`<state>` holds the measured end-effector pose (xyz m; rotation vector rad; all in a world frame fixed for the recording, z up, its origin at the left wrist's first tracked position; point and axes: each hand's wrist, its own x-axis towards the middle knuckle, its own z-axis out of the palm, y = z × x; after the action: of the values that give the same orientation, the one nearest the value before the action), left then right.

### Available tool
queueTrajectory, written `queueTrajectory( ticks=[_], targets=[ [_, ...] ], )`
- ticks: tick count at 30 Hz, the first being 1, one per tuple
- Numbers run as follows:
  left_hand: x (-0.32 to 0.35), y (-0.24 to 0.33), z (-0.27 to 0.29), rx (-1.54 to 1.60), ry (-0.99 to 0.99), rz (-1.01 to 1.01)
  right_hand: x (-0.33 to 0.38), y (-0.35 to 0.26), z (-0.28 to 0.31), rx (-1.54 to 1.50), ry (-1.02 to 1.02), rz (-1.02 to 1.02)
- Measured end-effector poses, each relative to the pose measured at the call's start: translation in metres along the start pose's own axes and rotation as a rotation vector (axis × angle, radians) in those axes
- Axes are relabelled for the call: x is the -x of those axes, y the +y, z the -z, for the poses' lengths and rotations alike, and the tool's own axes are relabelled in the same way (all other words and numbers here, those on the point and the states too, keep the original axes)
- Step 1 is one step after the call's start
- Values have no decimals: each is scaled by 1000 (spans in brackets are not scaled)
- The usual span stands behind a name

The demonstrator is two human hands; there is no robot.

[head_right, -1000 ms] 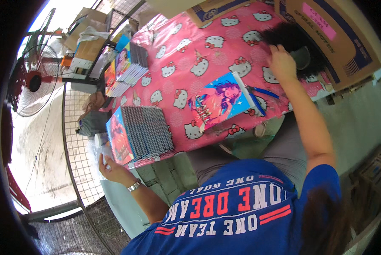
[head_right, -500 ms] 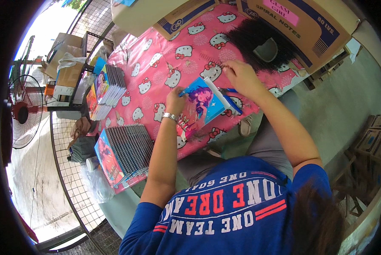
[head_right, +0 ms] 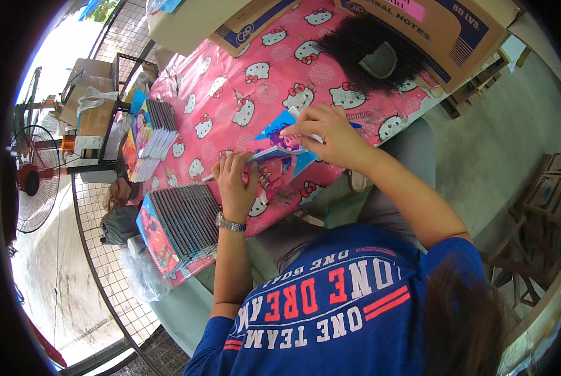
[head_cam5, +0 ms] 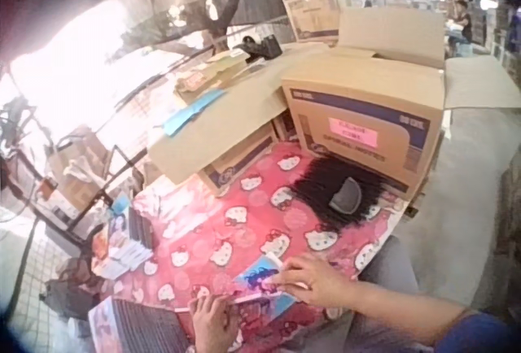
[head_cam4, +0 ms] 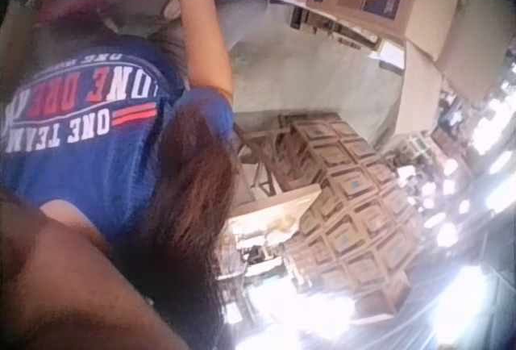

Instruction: The person threads plastic spiral coils through the punched holes of several notebooks, winds them manually along the spine, and uses a blue tool to trim and crimp the ends of the wire.

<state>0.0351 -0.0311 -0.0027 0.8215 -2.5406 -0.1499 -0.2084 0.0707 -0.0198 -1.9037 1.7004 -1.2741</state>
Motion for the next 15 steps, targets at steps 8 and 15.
queueTrajectory(
  ticks=[8, 15],
  targets=[
    [-15, 3, -5, -6, 31, 1, -8, -3, -8, -228, 39, 9],
    [-18, 5, -7, 7, 45, -10, -6, -5, -11, -153, 119, -1]
  ],
)
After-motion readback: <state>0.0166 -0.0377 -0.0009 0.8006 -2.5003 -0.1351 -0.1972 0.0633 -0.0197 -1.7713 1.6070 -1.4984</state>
